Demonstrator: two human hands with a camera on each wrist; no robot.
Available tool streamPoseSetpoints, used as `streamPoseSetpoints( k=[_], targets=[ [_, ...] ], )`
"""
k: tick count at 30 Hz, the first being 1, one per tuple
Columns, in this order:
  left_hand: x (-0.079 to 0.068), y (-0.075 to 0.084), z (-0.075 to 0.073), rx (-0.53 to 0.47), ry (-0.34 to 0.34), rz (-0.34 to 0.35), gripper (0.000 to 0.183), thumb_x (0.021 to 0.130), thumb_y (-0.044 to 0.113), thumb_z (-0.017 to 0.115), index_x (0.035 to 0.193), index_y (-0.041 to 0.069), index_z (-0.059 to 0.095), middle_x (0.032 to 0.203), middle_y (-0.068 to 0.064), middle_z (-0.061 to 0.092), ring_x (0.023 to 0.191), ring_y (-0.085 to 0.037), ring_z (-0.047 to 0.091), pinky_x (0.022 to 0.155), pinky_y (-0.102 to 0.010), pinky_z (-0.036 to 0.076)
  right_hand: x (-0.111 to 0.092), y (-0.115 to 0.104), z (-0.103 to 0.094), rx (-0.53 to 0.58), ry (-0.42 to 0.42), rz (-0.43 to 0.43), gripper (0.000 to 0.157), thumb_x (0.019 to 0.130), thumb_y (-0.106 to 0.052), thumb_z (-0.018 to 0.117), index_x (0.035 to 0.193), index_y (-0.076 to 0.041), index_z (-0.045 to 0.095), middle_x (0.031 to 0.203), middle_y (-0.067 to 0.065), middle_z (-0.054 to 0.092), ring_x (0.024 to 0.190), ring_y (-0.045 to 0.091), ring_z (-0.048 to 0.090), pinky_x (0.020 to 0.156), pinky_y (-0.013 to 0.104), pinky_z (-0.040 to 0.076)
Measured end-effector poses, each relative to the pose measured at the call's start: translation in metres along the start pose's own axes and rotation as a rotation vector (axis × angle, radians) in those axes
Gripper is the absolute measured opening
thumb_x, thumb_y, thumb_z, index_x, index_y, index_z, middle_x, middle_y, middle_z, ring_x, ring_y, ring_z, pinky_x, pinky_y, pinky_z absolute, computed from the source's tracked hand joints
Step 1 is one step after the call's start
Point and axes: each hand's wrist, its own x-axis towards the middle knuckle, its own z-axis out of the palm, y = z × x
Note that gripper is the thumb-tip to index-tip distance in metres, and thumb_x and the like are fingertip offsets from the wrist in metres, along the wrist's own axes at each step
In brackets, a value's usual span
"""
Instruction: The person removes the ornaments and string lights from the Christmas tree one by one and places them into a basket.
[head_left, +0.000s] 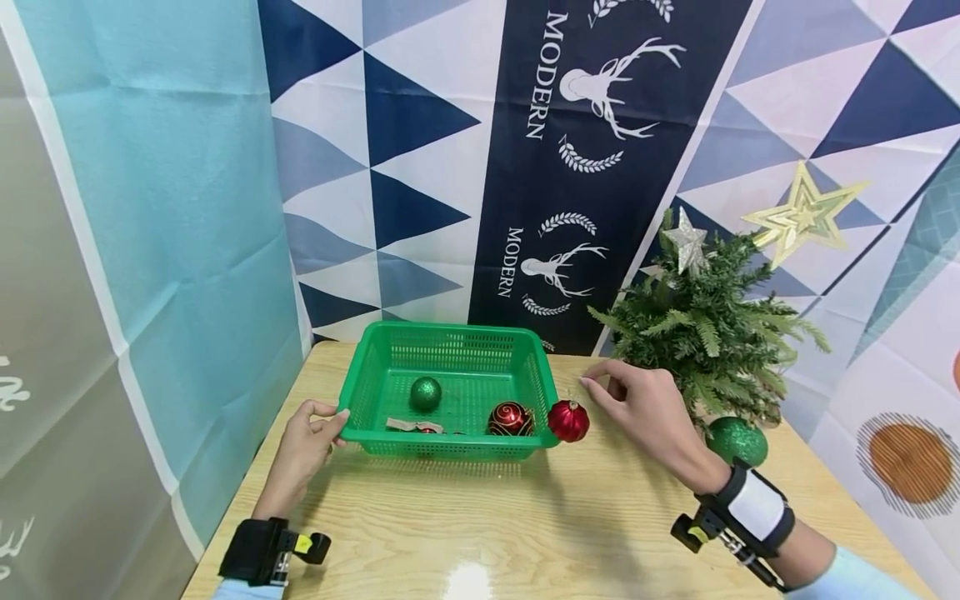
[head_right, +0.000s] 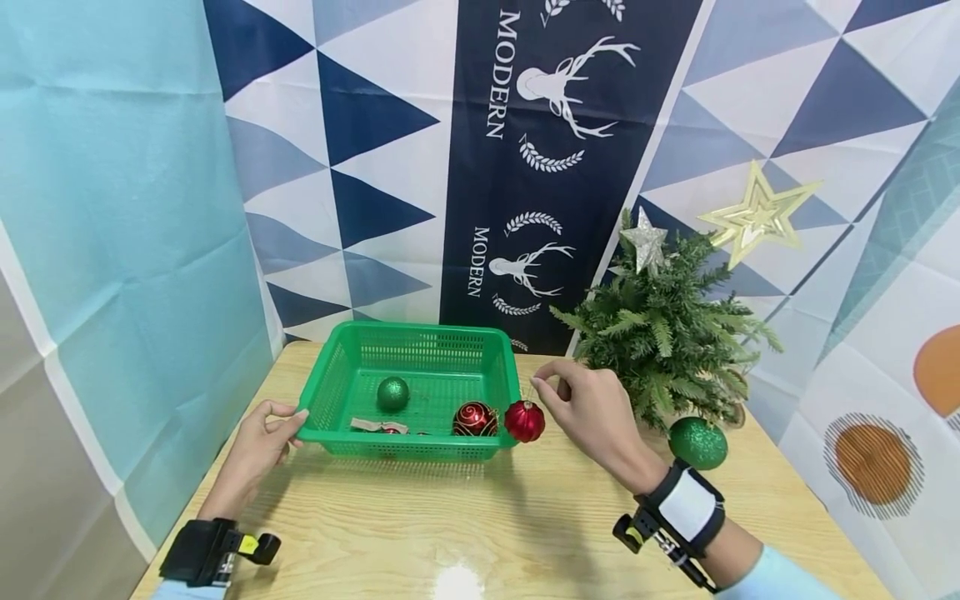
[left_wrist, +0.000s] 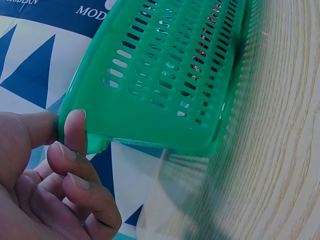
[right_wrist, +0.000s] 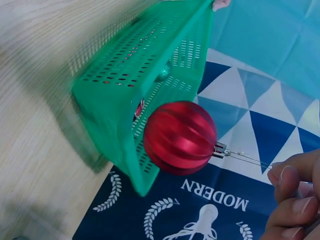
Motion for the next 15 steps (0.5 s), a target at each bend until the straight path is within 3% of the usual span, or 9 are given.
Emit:
streamPoseSetpoints(
  k=[15],
  targets=[
    [-0.001,0.000,0.000,-0.015,0.006,0.014,0.036,0.100,0.035,0.056,0.117,0.004,0.048,0.086,-0.021,0.064,0.071,-0.037,0.057,0.054,-0.030,0.036,0.011,-0.007,0.011,0.017,-0.033,0.017,0.007,0.094,-0.022,0.067,0.091,-0.020,0.073,0.052,-0.014,0.038,0.043,0.005,0.030,0.047,0.024,0.026]
  ],
)
